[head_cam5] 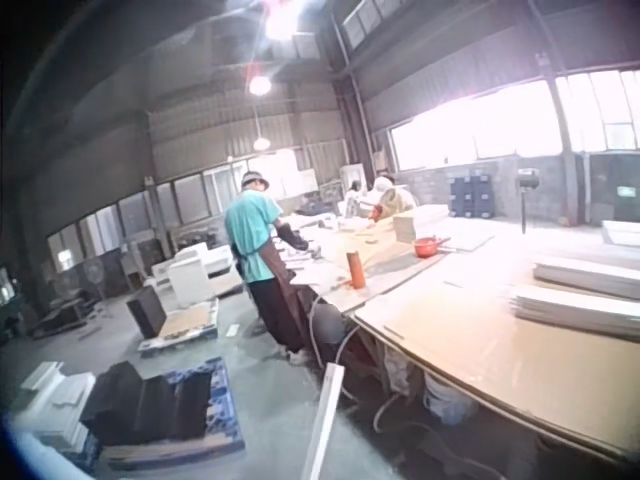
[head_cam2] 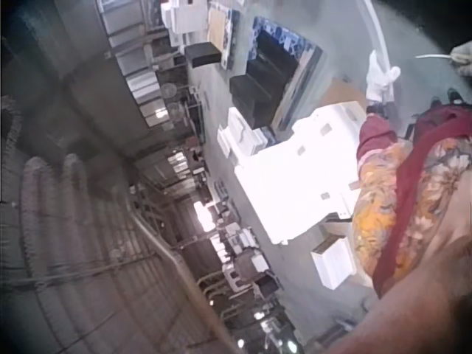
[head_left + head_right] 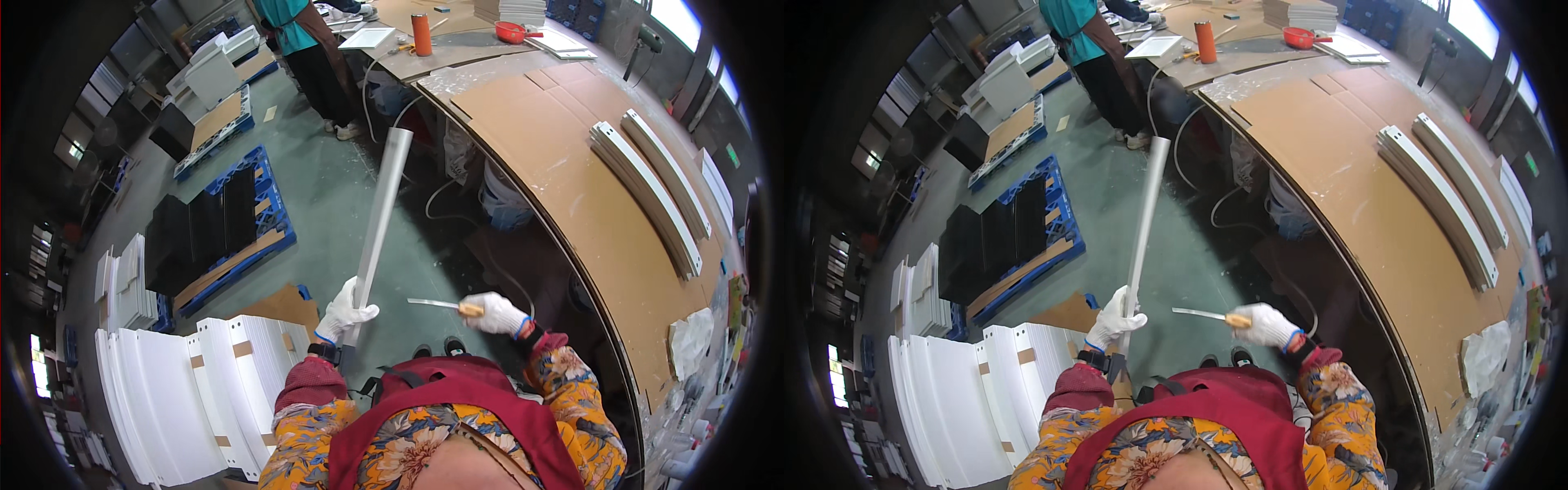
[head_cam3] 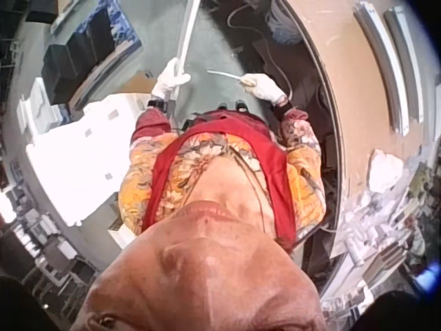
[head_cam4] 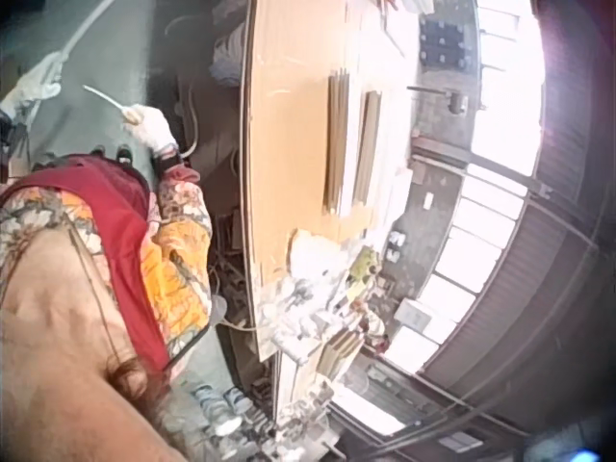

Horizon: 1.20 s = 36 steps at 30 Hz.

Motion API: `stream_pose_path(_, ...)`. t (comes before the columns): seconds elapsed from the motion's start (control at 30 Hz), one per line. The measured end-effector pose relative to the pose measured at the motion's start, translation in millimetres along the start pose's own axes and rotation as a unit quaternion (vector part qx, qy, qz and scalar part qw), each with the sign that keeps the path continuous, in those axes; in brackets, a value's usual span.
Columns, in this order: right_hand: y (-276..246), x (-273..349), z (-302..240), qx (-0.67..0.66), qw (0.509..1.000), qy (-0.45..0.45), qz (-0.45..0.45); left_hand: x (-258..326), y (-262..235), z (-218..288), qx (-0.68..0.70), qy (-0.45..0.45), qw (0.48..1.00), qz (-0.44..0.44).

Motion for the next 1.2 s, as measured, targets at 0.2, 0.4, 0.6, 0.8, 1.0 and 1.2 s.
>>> stream_pose_path(0.2,19.3,71.7,74.6,0.026,0.992,0.125,0.004,-15.6,-8.9,62.9,-0.321,0.099,0.940,0.053)
stream_pose_path(0.4,19.0,123.6,128.0,-0.059,0.987,0.143,0.031,-84.8,124.0,186.5,-0.374,0.277,0.884,-0.036)
stream_pose_path(0.6,-25.0,113.2,150.3,-0.085,0.994,0.061,0.044,-136.1,350.5,300.6,-0.390,0.518,0.750,-0.128)
stream_pose_path(0.8,-59.6,164.8,225.1,-0.150,0.974,0.108,0.132,-190.8,605.7,359.3,-0.365,0.629,0.646,-0.232)
stream_pose_path(1.0,-66.5,194.1,261.6,-0.234,0.937,0.114,0.233,-231.8,769.5,379.5,-0.432,0.618,0.575,-0.318)
stream_pose_path(1.2,-83.3,188.6,268.7,-0.346,0.911,0.086,0.207,-269.5,820.8,357.6,-0.542,0.521,0.557,-0.353)
Point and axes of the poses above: each hand's wrist, its own x-axis away from the middle knuckle, its own y-axis out of the palm, z = x × y, the point moved 9 cm from there along -x, towards the middle knuckle, and after that the axes turned 8 degrees about z, right-handed, at the moved point
